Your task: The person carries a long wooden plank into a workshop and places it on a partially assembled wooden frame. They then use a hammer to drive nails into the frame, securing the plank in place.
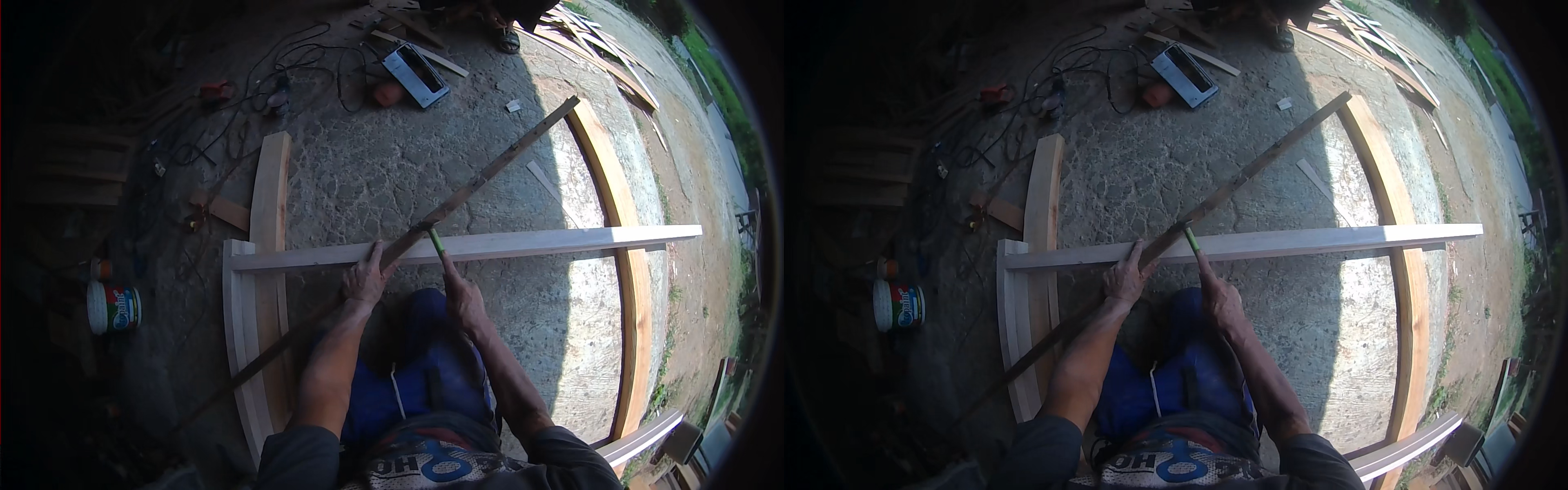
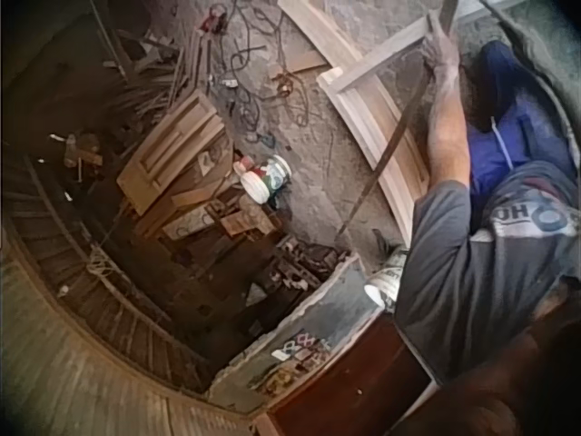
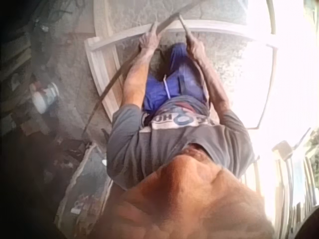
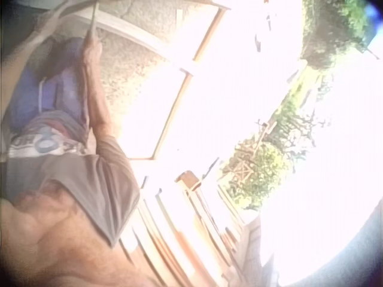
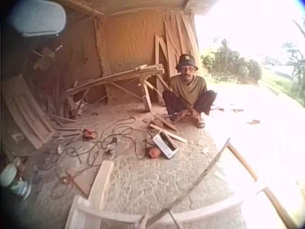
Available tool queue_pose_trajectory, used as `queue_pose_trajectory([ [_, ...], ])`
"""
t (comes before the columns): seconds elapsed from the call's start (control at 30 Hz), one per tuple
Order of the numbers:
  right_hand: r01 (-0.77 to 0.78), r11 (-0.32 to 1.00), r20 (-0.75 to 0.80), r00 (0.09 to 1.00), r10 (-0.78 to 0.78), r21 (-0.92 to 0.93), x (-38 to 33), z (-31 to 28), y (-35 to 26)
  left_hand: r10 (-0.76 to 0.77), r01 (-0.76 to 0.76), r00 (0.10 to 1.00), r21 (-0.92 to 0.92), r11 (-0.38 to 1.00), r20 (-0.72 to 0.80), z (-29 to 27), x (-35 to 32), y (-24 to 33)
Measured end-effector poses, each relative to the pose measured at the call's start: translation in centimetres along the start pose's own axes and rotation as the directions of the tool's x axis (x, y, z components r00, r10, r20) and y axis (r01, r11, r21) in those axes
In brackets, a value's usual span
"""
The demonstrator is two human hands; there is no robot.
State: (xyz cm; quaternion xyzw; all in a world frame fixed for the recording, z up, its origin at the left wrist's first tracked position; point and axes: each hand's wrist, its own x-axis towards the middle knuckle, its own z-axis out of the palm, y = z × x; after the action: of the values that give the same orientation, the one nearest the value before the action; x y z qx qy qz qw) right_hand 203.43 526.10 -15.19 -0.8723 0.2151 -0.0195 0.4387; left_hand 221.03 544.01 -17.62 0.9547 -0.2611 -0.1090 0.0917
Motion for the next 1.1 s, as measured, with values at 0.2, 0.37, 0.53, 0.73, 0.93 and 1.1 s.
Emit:
queue_pose_trajectory([
  [0.2, 0.393, 0.919, -0.384, 0.843, -0.376, -0.037, -1.7, -1.5, -3.1, -0.017, 0.018, 1.0, -0.016, 1.0, 0.013, 0.1, -0.2, -0.4],
  [0.37, 0.02, 1.0, -0.006, 1.0, -0.02, -0.008, 1.2, -0.8, -1.2, -0.003, 0.003, 1.0, -0.001, 1.0, -0.01, 0.0, -0.4, -0.1],
  [0.53, 0.341, 0.94, -0.286, 0.899, -0.331, -0.013, -2.2, -2.0, -3.1, -0.032, 0.032, 0.999, -0.024, 0.999, -0.004, -0.5, -0.1, 0.1],
  [0.73, -0.013, 0.998, 0.003, 1.0, 0.013, -0.06, 1.7, -1.0, -0.7, -0.006, 0.006, 1.0, -0.008, 1.0, -0.019, -0.4, -0.3, -0.2],
  [0.93, 0.354, 0.927, -0.245, 0.895, -0.374, -0.12, -0.7, -4.1, -5.3, -0.024, 0.023, 1.0, -0.111, 0.994, -0.004, -0.5, -0.1, -0.3],
  [1.1, 0.243, 0.965, -0.208, 0.943, -0.259, -0.101, -0.2, -1.7, -2.5, -0.016, 0.015, 1.0, -0.105, 0.994, -0.014, -0.9, 0.1, 0.3],
])
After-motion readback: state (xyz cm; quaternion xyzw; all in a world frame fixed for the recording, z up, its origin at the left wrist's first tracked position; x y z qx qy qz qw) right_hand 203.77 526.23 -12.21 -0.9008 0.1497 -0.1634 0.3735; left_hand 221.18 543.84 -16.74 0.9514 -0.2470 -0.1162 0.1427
